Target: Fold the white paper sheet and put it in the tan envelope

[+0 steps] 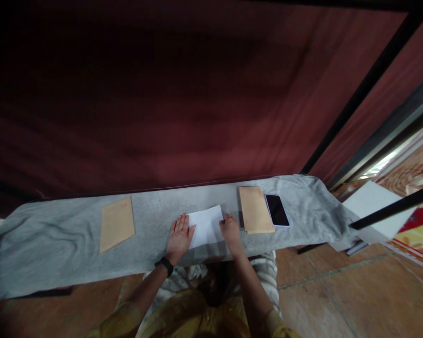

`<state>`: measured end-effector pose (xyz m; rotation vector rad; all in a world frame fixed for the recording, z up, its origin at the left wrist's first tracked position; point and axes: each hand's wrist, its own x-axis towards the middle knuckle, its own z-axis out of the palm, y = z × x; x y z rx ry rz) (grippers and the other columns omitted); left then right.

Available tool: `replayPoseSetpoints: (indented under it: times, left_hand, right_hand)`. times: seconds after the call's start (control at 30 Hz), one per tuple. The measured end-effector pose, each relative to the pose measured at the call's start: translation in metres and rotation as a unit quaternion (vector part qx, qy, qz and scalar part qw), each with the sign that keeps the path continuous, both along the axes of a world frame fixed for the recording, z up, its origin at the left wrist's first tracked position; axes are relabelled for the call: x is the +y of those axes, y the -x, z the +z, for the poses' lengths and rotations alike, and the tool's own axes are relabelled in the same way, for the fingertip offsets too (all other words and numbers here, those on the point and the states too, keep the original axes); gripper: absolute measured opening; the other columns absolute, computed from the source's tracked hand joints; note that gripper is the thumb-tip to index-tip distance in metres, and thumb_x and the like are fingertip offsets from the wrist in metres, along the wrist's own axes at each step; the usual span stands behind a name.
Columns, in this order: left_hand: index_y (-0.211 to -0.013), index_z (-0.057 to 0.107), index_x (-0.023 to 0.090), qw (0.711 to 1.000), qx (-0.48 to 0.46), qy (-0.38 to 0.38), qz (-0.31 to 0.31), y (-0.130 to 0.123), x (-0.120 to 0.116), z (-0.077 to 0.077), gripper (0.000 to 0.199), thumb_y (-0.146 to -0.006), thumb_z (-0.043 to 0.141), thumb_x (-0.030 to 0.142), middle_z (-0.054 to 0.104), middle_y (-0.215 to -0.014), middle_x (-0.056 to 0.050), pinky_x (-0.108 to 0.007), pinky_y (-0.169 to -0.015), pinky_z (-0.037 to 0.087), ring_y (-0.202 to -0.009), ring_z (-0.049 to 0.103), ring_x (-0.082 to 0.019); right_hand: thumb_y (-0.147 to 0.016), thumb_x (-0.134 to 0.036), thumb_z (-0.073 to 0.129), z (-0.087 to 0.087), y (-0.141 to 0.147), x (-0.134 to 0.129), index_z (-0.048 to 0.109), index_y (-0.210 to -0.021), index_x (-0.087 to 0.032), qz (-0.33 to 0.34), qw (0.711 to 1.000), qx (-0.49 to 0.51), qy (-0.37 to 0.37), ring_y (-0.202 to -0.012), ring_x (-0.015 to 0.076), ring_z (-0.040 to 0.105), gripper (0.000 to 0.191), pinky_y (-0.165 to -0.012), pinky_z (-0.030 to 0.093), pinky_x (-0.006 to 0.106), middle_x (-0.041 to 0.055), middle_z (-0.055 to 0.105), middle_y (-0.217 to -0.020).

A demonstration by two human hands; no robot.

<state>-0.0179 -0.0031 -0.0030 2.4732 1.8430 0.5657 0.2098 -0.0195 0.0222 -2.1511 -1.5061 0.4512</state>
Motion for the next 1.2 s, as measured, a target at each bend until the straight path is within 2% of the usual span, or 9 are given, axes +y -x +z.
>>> replayPoseSetpoints:
  times: [0.2, 0.43, 0.53, 0.63, 0.7, 0.8, 0.93, 1.1, 1.2]
  left_hand:
    - [-0.147, 0.047, 0.005, 1.0, 0.001, -0.002, -0.009, 0.003, -0.001, 0.002, 0.061, -0.102, 0.032, 0.043, 0.046, -0.153, -0.02, -0.049, -0.121, 0.029, -0.146, 0.039, -0.031]
    - [-0.146, 0.048, 0.005, 1.0, -0.007, 0.008, -0.006, 0.003, 0.0, 0.0, 0.06, -0.102, 0.033, 0.042, 0.048, -0.152, -0.02, -0.05, -0.121, 0.029, -0.146, 0.039, -0.032]
    - [-0.146, 0.048, 0.007, 0.998, -0.061, 0.01, -0.004, 0.005, 0.002, -0.002, 0.058, -0.101, 0.035, 0.042, 0.049, -0.151, -0.019, -0.05, -0.121, 0.028, -0.146, 0.039, -0.03]
    - [-0.149, 0.043, 0.012, 0.983, -0.179, 0.031, 0.013, 0.009, 0.009, 0.0, 0.058, -0.1, 0.04, 0.044, 0.047, -0.153, -0.017, -0.047, -0.121, 0.031, -0.145, 0.041, -0.028]
    - [-0.153, 0.036, 0.015, 0.955, -0.288, 0.06, 0.044, 0.013, 0.015, 0.006, 0.064, -0.099, 0.046, 0.046, 0.046, -0.155, -0.016, -0.045, -0.117, 0.038, -0.144, 0.042, -0.027]
    - [-0.156, 0.03, 0.019, 0.882, -0.449, 0.129, 0.068, 0.018, 0.026, 0.02, 0.065, -0.098, 0.05, 0.042, 0.056, -0.146, -0.016, -0.044, -0.108, 0.048, -0.134, 0.055, -0.027]
    - [-0.143, 0.05, 0.018, 0.806, -0.547, 0.226, -0.01, 0.022, 0.039, 0.041, 0.049, -0.098, 0.048, 0.038, 0.073, -0.119, -0.013, -0.039, -0.096, 0.056, -0.112, 0.069, -0.022]
    - [-0.101, 0.069, 0.016, 0.801, -0.551, 0.231, -0.041, 0.026, 0.043, 0.059, 0.031, -0.084, 0.061, 0.041, 0.076, -0.097, -0.009, -0.039, -0.086, 0.058, -0.091, 0.071, -0.022]
    - [-0.087, 0.065, 0.019, 0.835, -0.511, 0.187, -0.084, 0.03, 0.033, 0.075, 0.018, -0.079, 0.064, 0.035, 0.074, -0.104, -0.008, -0.038, -0.087, 0.057, -0.095, 0.07, -0.023]
  right_hand:
    - [-0.088, -0.02, 0.056, 0.004, 0.0, 0.001, 0.064, -0.104, -0.015, -0.021, 0.998, 0.058, -0.001, -0.095, 0.0202, 0.068, 0.018, -0.083, 0.049, 0.026, 0.0107, 0.073, -0.1]
    - [-0.083, -0.019, 0.057, 0.008, 0.004, -0.002, 0.066, -0.084, -0.018, -0.01, 0.99, 0.143, 0.009, -0.073, 0.0182, 0.065, 0.01, -0.065, 0.044, 0.025, 0.0024, 0.067, -0.072]
    - [-0.081, -0.02, 0.055, 0.016, 0.001, -0.004, 0.064, -0.074, -0.02, 0.021, 0.982, 0.187, -0.014, -0.068, 0.0161, 0.061, 0.011, -0.062, 0.042, 0.023, -0.0009, 0.063, -0.066]
    - [-0.083, -0.025, 0.053, 0.029, -0.003, -0.004, 0.063, -0.08, -0.021, 0.041, 0.972, 0.225, -0.053, -0.07, 0.0156, 0.059, 0.012, -0.063, 0.044, 0.023, -0.0015, 0.064, -0.071]
    - [-0.085, -0.03, 0.051, 0.039, -0.006, -0.002, 0.063, -0.084, -0.021, 0.047, 0.966, 0.244, -0.076, -0.071, 0.0155, 0.059, 0.015, -0.065, 0.045, 0.024, -0.0014, 0.064, -0.074]
    - [-0.085, -0.039, 0.053, 0.054, -0.009, -0.002, 0.062, -0.084, -0.021, 0.069, 0.941, 0.307, -0.126, -0.07, 0.0157, 0.056, 0.02, -0.064, 0.045, 0.024, -0.0014, 0.063, -0.074]
    - [-0.084, -0.045, 0.059, 0.065, -0.009, -0.007, 0.064, -0.085, -0.021, 0.139, 0.897, 0.389, -0.157, -0.072, 0.0155, 0.056, 0.024, -0.065, 0.046, 0.024, -0.0021, 0.063, -0.076]
    - [-0.084, -0.038, 0.058, 0.06, -0.014, -0.015, 0.067, -0.089, -0.022, 0.144, 0.898, 0.384, -0.159, -0.083, 0.0175, 0.062, 0.019, -0.08, 0.05, 0.029, -0.0009, 0.068, -0.084]
    - [-0.078, -0.031, 0.06, 0.054, -0.021, -0.012, 0.068, -0.086, -0.022, 0.125, 0.898, 0.357, -0.225, -0.107, 0.0214, 0.061, 0.015, -0.097, 0.047, 0.034, 0.006, 0.068, -0.11]
